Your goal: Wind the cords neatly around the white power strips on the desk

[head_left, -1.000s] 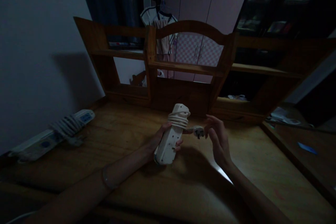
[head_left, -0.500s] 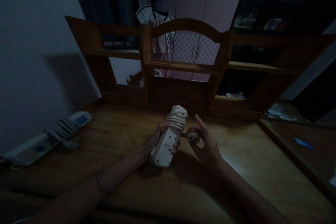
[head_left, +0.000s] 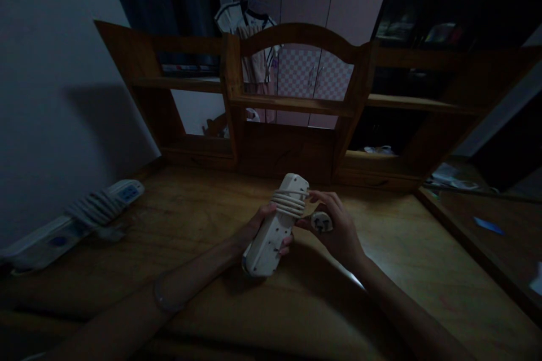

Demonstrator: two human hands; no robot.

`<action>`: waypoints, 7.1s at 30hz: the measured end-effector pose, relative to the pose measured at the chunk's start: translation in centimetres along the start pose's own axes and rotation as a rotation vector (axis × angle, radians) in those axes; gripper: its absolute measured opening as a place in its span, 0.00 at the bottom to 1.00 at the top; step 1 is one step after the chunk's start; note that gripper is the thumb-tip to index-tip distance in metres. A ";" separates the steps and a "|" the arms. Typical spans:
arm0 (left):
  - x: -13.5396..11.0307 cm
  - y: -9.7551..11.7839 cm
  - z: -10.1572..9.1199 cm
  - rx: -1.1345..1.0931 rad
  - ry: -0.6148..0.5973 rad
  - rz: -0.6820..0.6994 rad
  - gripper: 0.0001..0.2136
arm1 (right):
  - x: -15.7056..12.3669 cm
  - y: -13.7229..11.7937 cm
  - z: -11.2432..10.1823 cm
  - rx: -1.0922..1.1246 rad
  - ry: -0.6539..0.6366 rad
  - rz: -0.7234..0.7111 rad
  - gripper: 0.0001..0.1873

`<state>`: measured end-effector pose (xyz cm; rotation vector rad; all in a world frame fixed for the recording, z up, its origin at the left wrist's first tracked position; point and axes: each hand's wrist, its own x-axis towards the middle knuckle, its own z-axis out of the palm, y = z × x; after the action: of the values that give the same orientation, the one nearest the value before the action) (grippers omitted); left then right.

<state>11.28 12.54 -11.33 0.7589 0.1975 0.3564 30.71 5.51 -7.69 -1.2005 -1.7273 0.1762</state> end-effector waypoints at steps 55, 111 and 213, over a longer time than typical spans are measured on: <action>-0.2 0.8 1.1 -0.026 0.057 0.017 0.42 | -0.8 -0.5 0.1 0.015 0.006 -0.203 0.32; -0.1 1.3 1.5 -0.127 0.109 0.126 0.39 | -0.3 0.0 0.5 0.211 -0.020 0.078 0.19; 0.3 0.3 -0.2 0.284 0.218 0.152 0.28 | -0.3 0.0 0.4 0.807 -0.271 0.586 0.32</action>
<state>11.37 12.99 -11.31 1.0183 0.4027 0.5643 30.36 5.46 -8.07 -1.0369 -1.2447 1.3022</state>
